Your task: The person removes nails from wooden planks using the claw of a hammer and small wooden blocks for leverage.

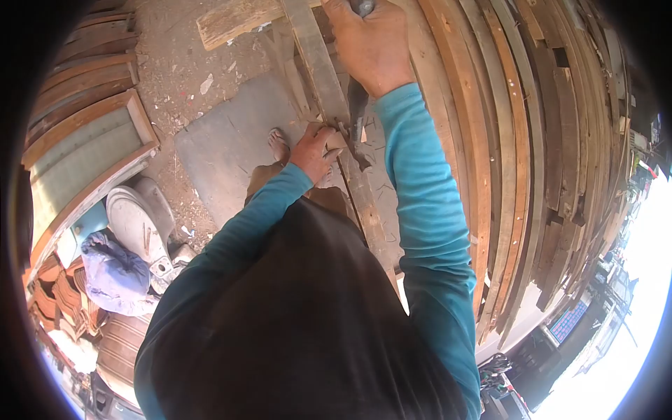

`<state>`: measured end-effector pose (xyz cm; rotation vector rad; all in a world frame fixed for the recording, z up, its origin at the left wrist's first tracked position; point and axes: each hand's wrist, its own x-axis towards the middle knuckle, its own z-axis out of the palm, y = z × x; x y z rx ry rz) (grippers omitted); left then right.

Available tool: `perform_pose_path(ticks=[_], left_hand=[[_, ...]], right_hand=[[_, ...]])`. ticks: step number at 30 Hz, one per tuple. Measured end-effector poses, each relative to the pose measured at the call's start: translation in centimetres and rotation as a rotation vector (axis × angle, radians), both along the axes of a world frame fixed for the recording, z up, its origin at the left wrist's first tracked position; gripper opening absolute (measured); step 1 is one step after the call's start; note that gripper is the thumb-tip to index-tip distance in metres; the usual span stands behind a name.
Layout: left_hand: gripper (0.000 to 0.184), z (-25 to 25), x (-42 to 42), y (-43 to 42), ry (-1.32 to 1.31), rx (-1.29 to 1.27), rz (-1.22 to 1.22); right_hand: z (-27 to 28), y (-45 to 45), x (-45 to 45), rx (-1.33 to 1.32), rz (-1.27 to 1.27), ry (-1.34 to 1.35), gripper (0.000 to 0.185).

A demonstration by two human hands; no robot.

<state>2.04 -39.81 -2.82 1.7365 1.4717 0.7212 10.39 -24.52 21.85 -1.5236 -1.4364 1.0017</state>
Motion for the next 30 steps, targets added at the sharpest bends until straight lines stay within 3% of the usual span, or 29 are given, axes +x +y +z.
perform_pose_path(ticks=[1, 10, 13, 15, 16, 18, 19, 21, 23, 25, 30], left_hand=[[0.043, -0.3, -0.1, 0.1, -0.013, -0.007, 0.014], [0.041, 0.3, -0.8, 0.5, 0.006, -0.044, -0.122], [0.049, 0.5, -0.8, 0.9, -0.013, -0.121, -0.107], [0.069, 1.2, -1.9, 1.5, 0.024, -0.179, -0.215], [0.069, 1.3, -2.4, 1.6, 0.027, -0.18, -0.211], [0.094, 1.2, -3.3, 2.9, -0.092, -0.07, -0.034], [0.094, 0.7, -3.1, 4.3, -0.079, -0.058, -0.03], [0.113, -0.4, -2.1, 7.8, -0.106, -0.312, 0.408], [0.118, -1.5, -0.8, 11.7, -0.112, -0.337, 0.477], [0.123, -2.6, 0.1, 14.7, -0.126, -0.361, 0.546], [0.12, -5.3, 1.7, 16.8, -0.111, -0.365, 0.567]], right_hand=[[-0.3, 1.3, -0.7, -0.005, 0.002, -0.159, 0.041], [-4.5, 7.5, -3.2, 0.024, -0.131, -0.03, 0.04], [-3.9, 4.4, -0.2, 0.109, -0.203, 0.13, 0.039], [-2.8, 2.1, 0.7, 0.211, -0.188, 0.209, 0.038], [-2.0, 1.4, 0.6, 0.219, -0.228, 0.215, 0.04], [-1.4, 0.6, 0.6, 0.206, -0.201, 0.284, 0.042], [-1.6, 0.7, 0.3, 0.216, -0.197, 0.3, 0.042], [-2.3, 0.9, -0.4, 0.277, -0.125, 0.33, 0.04], [-0.6, 1.0, 0.7, 0.175, 0.029, 0.329, 0.037], [0.5, 1.0, 1.2, -0.127, 0.153, 0.423, 0.032], [-1.4, 1.7, 3.2, -0.038, 0.171, 0.591, 0.025]])
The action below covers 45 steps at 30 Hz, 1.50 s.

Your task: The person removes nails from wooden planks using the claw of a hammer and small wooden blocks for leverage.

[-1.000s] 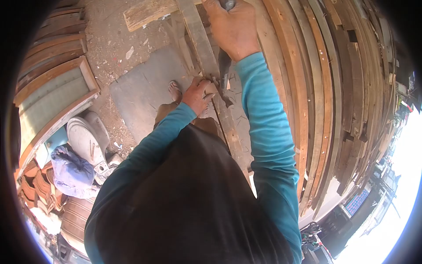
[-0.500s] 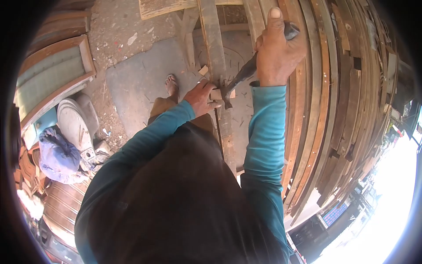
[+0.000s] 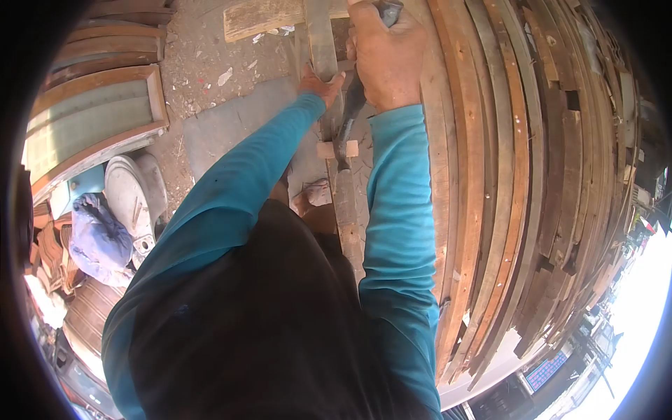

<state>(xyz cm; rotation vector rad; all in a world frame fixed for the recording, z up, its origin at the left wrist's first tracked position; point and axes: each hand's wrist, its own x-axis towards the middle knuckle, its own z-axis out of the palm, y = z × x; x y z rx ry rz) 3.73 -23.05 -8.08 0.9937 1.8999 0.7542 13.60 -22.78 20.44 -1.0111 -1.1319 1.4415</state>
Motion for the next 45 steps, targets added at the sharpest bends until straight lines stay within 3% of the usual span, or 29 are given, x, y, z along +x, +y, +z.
perform_pose_path(ticks=[2, 3, 6, 8, 10, 12, 15, 17, 19, 21, 22, 24, 28, 30, 36, 39, 40, 41, 42, 43, 45], left_hand=[[0.117, 0.4, 0.2, 0.0, 0.007, 0.039, 0.008], [0.114, -0.4, 0.4, -0.1, -0.002, 0.065, 0.021], [0.111, -2.5, 0.1, 0.7, -0.128, 0.106, 0.044], [0.111, -1.6, 0.0, 0.8, -0.116, 0.097, 0.032], [0.112, 1.3, 0.0, 0.6, -0.021, 0.048, 0.022], [0.113, 2.7, 0.6, -0.4, 0.072, -0.006, 0.001], [0.111, 1.7, 0.4, 0.0, 0.198, -0.089, -0.073], [0.102, 0.2, -1.4, -0.9, 0.463, -0.009, -0.23], [0.083, 2.3, -2.8, -4.0, 0.487, 0.199, -0.214], [0.066, 6.7, -3.3, -8.5, 0.131, 0.54, -0.622], [0.066, 8.0, -2.6, -10.0, 0.122, 0.539, -0.683], [0.046, 9.5, -1.8, -12.7, 0.168, 0.55, -1.11], [0.037, 8.9, -0.4, -12.5, 0.203, 0.514, -1.027], [0.029, 10.0, 0.4, -11.8, 0.275, 0.669, -1.045], [0.021, 15.6, 3.3, -11.9, 0.233, 0.811, -1.124], [0.035, 16.0, 5.9, -12.9, 0.004, 0.668, -1.283], [0.035, 16.5, 6.9, -13.8, -0.038, 0.655, -1.308], [0.049, 17.3, 8.0, -14.4, -0.026, 0.676, -1.324], [0.064, 17.6, 8.9, -14.8, -0.012, 0.703, -1.337], [0.064, 17.1, 9.0, -15.3, -0.046, 0.698, -1.355], [0.091, 15.4, 7.9, -15.0, 0.3, 0.666, -1.242]], right_hand=[[1.1, -1.4, -0.7, 0.023, -0.218, -0.229, 0.028], [0.8, -1.6, -0.8, 0.019, -0.217, -0.219, 0.028], [-0.6, -3.0, -0.9, 0.352, -0.307, -0.405, 0.031], [0.5, -6.3, -0.6, 0.242, -0.221, -0.253, 0.038], [0.2, -12.3, 2.0, 0.242, -0.353, -0.248, 0.028], [-1.4, -19.0, 4.8, 0.431, -0.28, 0.062, 0.021], [-1.9, -22.3, 7.0, 0.615, -0.157, -0.005, 0.022], [-1.9, -22.8, 7.7, 0.64, -0.15, -0.061, 0.019], [-2.2, -24.0, 8.8, 0.651, -0.242, -0.114, 0.016], [-2.8, -25.0, 10.1, 0.604, -0.2, -0.097, 0.014], [-3.2, -25.8, 11.0, 0.559, -0.221, -0.078, 0.015], [-3.6, -26.7, 11.7, 0.435, -0.353, 0.06, 0.023], [-5.6, -25.5, 13.5, 0.401, -0.503, 0.325, 0.024], [-5.3, -24.7, 14.1, 0.353, -0.706, 0.473, 0.026], [-0.1, -27.5, 14.2, 0.449, -0.659, 0.355, 0.028], [3.4, -30.6, 14.9, 0.457, -0.672, 0.209, 0.032], [4.5, -31.8, 15.1, 0.438, -0.677, -0.002, 0.029], [5.3, -32.9, 15.2, 0.416, -0.67, -0.211, 0.031], [5.7, -33.9, 15.1, 0.39, -0.702, -0.243, 0.031], [5.9, -35.0, 15.1, 0.373, -0.722, -0.269, 0.031], [6.1, -37.6, 15.2, 0.281, -0.874, -0.433, 0.031]])
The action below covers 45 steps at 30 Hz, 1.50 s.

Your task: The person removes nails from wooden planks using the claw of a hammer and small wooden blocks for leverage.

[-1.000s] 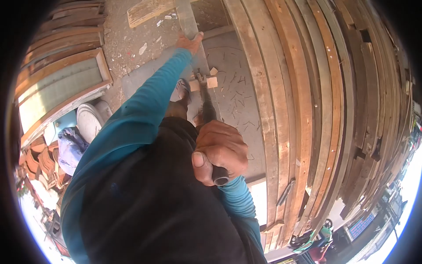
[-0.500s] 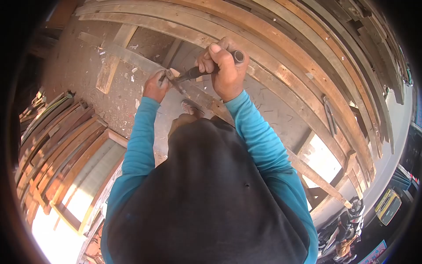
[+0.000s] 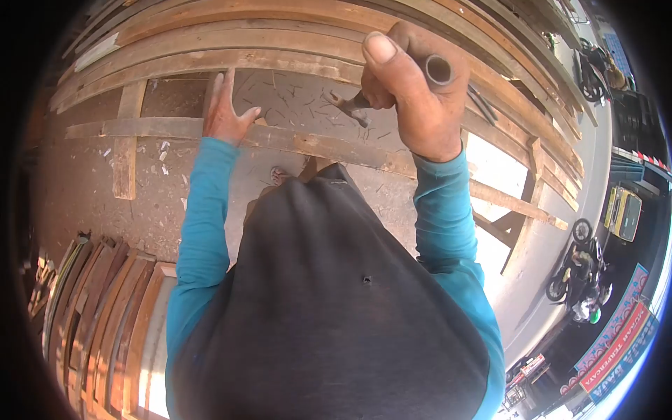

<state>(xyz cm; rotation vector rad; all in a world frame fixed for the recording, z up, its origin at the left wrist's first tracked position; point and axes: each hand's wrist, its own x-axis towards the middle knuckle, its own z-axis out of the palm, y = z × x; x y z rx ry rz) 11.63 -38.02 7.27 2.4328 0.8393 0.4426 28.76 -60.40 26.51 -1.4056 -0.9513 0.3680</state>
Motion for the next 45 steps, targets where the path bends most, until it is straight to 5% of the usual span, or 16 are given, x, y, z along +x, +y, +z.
perform_pose_path(ticks=[3, 8, 14, 21, 23, 27, 33, 38, 41, 45], left_hand=[[0.097, -3.8, -3.8, 1.5, 0.14, 0.159, 0.123], [0.089, -10.7, -8.0, 1.6, 0.201, 0.073, 0.131], [0.063, -13.5, -9.5, 3.6, 0.142, 0.166, 0.034], [0.055, -10.4, -5.9, 0.3, 0.077, 0.165, 0.018], [0.055, -8.8, -1.7, -2.8, -0.001, 0.118, -0.001], [0.055, -8.5, 7.8, -5.8, -0.023, 0.109, -0.23], [0.058, -11.9, 17.2, -7.6, 0.004, 0.283, -0.385], [0.066, -11.4, 17.9, -9.5, 0.215, 0.324, -0.313], [0.081, -10.2, 16.5, -11.6, -0.062, 0.388, -0.283], [0.095, -5.2, 9.7, -15.5, 0.033, 0.017, -0.627]], right_hand=[[-0.2, -4.2, -1.0, 0.08, -0.253, 0.04, 0.036], [-4.1, -7.2, -6.2, -0.027, -0.557, -0.006, 0.03], [-7.3, -6.9, -10.0, -0.188, -0.386, -0.191, 0.024], [-7.3, -9.8, -9.2, -0.049, -0.249, -0.363, 0.025], [-7.1, -12.1, -8.5, 0.028, -0.262, -0.203, 0.027], [-5.1, -18.6, -7.5, 0.032, -0.435, 0.097, 0.031], [-5.1, -27.4, -6.6, 0.017, -0.725, 0.1, 0.031], [-8.0, -30.9, -5.2, 0.033, -0.947, 0.151, 0.03], [-7.7, -32.2, -4.9, 0.062, -1.05, 0.284, 0.03], [-8.2, -32.0, -4.3, 0.287, -1.064, 0.26, 0.032]])
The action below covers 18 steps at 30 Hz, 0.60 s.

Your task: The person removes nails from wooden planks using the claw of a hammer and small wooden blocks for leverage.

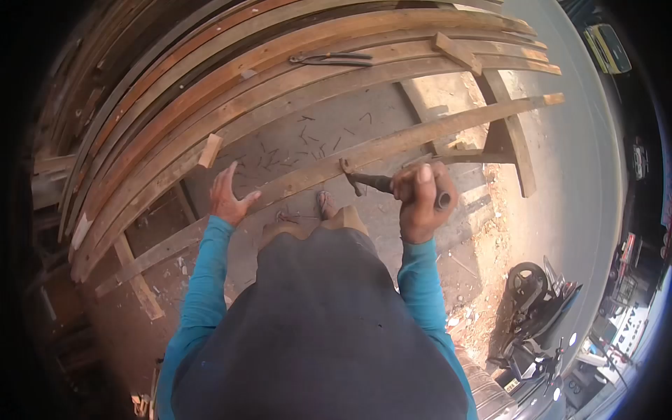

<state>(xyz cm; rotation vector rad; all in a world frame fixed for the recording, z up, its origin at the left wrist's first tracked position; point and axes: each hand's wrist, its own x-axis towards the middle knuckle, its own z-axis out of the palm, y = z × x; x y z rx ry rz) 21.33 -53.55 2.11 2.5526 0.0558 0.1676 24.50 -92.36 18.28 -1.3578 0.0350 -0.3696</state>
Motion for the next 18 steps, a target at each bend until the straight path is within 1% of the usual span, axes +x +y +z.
perform_pose_path(ticks=[2, 4, 5, 6, 8, 9, 10, 11, 12, 13, 15, 17, 18], left_hand=[[0.106, -0.5, -3.7, -1.4, 0.175, 0.115, -0.177], [0.117, -2.3, -5.8, -2.6, 0.301, 0.252, -0.236], [0.108, -4.1, -6.0, -2.7, 0.256, 0.343, -0.218], [0.097, -3.5, -5.8, -2.8, 0.314, 0.312, -0.216], [0.091, -5.2, -5.2, -3.1, 0.276, 0.467, -0.179], [0.091, -5.2, -4.9, -3.2, 0.278, 0.459, -0.152], [0.083, -5.1, -4.8, -3.2, 0.306, 0.458, -0.172], [0.076, -5.0, -4.6, -3.0, 0.331, 0.459, -0.194], [0.061, -5.9, -4.7, -3.1, 0.225, 0.489, -0.162], [0.061, -6.0, -4.5, -3.0, 0.221, 0.485, -0.148], [0.053, -6.0, -4.6, -2.9, 0.227, 0.502, -0.171], [0.051, -4.4, -3.6, -2.2, 0.375, 0.41, -0.22], [0.055, -3.8, -3.6, -1.6, 0.384, 0.281, -0.214]], right_hand=[[0.5, 2.0, -0.4, -0.041, -0.047, -0.033, 0.033], [0.8, 3.0, -0.7, -0.074, -0.065, -0.043, 0.035], [0.3, 3.0, -0.5, -0.085, -0.057, -0.038, 0.038], [0.2, 3.2, -0.3, -0.091, -0.031, -0.047, 0.039], [0.3, 3.2, -0.1, -0.11, 0.015, -0.057, 0.041], [0.3, 3.7, 0.0, -0.113, 0.049, -0.044, 0.042], [0.6, 5.4, 0.1, -0.145, -0.011, -0.048, 0.041], [0.7, 6.3, 0.1, -0.147, 0.01, -0.053, 0.041], [0.7, 6.8, 0.2, -0.184, -0.002, -0.042, 0.04], [0.8, 7.1, 0.2, -0.222, -0.019, -0.032, 0.04], [-0.1, 7.7, 0.1, -0.211, -0.003, -0.04, 0.038], [0.5, 7.5, -0.3, -0.219, 0.025, -0.092, 0.039], [1.8, 8.3, -1.0, -0.191, 0.018, -0.079, 0.04]])
